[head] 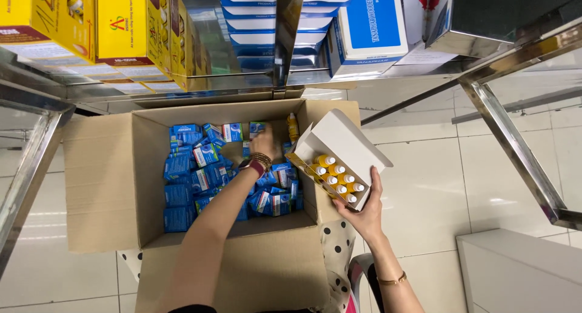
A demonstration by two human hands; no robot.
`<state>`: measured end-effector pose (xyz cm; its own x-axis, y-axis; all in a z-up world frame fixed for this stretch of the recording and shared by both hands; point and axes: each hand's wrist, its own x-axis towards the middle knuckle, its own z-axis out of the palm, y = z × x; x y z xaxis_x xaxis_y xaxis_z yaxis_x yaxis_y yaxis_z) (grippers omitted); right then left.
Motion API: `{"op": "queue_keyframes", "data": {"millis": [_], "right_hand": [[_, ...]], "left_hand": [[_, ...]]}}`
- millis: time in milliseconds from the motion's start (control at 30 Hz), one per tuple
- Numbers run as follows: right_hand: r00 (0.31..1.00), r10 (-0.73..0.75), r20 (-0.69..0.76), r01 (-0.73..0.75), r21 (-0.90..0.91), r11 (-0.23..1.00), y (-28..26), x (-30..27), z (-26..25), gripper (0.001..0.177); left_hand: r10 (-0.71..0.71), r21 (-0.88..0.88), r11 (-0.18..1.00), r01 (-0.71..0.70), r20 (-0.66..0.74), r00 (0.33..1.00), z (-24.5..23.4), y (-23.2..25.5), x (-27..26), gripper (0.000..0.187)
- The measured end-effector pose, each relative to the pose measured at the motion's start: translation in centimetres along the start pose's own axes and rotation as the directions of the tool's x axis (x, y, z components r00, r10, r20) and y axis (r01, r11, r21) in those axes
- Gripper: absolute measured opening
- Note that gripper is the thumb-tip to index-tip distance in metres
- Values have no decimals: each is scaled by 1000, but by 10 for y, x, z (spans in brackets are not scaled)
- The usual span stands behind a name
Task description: The person sits on the floor and packs small yellow bottles from a large cardboard box into smaller white boxes. They then place the filled white boxes onto a glass shelf. Later, they pack small blue boxes into a larger white box.
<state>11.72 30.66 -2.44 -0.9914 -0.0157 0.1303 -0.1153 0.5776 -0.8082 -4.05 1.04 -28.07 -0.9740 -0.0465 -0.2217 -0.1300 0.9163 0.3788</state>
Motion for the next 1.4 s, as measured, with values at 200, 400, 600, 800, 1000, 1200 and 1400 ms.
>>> {"op": "queue_keyframes", "data": {"millis": [200,400,600,800,1000,1200,1400], "right_hand": [[1000,-8,-10,8,25,1000,-1,0,1,119],[1000,-7,20,7,29,1000,-4,2,0,119],[1000,2,10,-2,13,1000,-5,3,0,120],[1000,-10,13,10,16,1000,0,1,2,120],[1000,9,12,-9,-25,1000,-1,3,2,122],[999,40,12,-40,9,999,4,0,1,120],[998,-46,-35,43,-75,996,15,5,-11,123]], "left_hand": [[24,-379,916,-132,-276,961,-161,33,-52,23],[147,-597,666,-447,-482,864,-357,125,-153,14],[570,-237,659,-714,-461,680,-300,163,-158,14],[695,139,719,-681,-125,708,-295,189,-135,17],[710,148,704,-695,-136,691,-255,184,-117,15],[554,-72,724,-686,-532,640,-302,150,-128,8],[107,-211,895,-393,-753,649,-241,76,-70,13]]}}
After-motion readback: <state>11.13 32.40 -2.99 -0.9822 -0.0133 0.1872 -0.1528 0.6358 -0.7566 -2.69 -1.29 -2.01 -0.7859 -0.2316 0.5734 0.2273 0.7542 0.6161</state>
